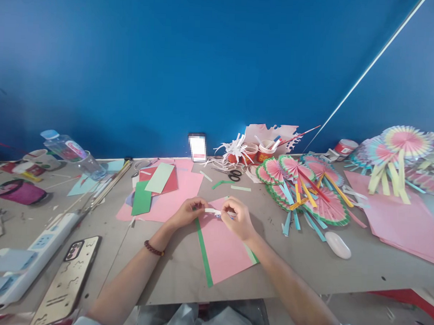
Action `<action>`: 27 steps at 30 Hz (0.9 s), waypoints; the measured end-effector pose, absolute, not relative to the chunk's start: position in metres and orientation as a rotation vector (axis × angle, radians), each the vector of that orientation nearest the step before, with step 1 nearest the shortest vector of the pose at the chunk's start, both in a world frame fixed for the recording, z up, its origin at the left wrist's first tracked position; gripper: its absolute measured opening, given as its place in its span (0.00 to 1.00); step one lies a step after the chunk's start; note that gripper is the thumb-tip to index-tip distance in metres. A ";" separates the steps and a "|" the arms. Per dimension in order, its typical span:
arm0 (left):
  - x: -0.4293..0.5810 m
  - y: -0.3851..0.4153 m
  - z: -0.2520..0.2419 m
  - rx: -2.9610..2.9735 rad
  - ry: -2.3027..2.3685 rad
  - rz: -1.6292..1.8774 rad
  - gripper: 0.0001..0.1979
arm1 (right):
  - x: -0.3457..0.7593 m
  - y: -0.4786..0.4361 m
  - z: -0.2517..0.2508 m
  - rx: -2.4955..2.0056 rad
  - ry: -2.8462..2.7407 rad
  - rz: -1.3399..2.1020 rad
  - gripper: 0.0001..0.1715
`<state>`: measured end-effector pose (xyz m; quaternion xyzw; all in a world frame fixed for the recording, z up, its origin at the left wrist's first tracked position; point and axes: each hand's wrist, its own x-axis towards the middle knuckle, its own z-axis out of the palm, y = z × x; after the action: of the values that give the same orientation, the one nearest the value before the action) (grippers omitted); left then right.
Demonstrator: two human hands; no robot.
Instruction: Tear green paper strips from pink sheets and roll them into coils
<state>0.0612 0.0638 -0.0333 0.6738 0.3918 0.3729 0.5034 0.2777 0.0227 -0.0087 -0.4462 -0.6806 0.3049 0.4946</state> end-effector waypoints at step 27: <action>0.081 0.042 -0.023 1.525 0.991 1.151 0.21 | 0.276 0.022 -0.006 -1.071 -1.694 0.657 0.09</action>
<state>0.0809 0.0419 -0.0234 0.6235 0.4053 0.4707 0.4747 0.2765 0.0221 -0.0061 -0.4415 -0.6986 0.2709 0.4936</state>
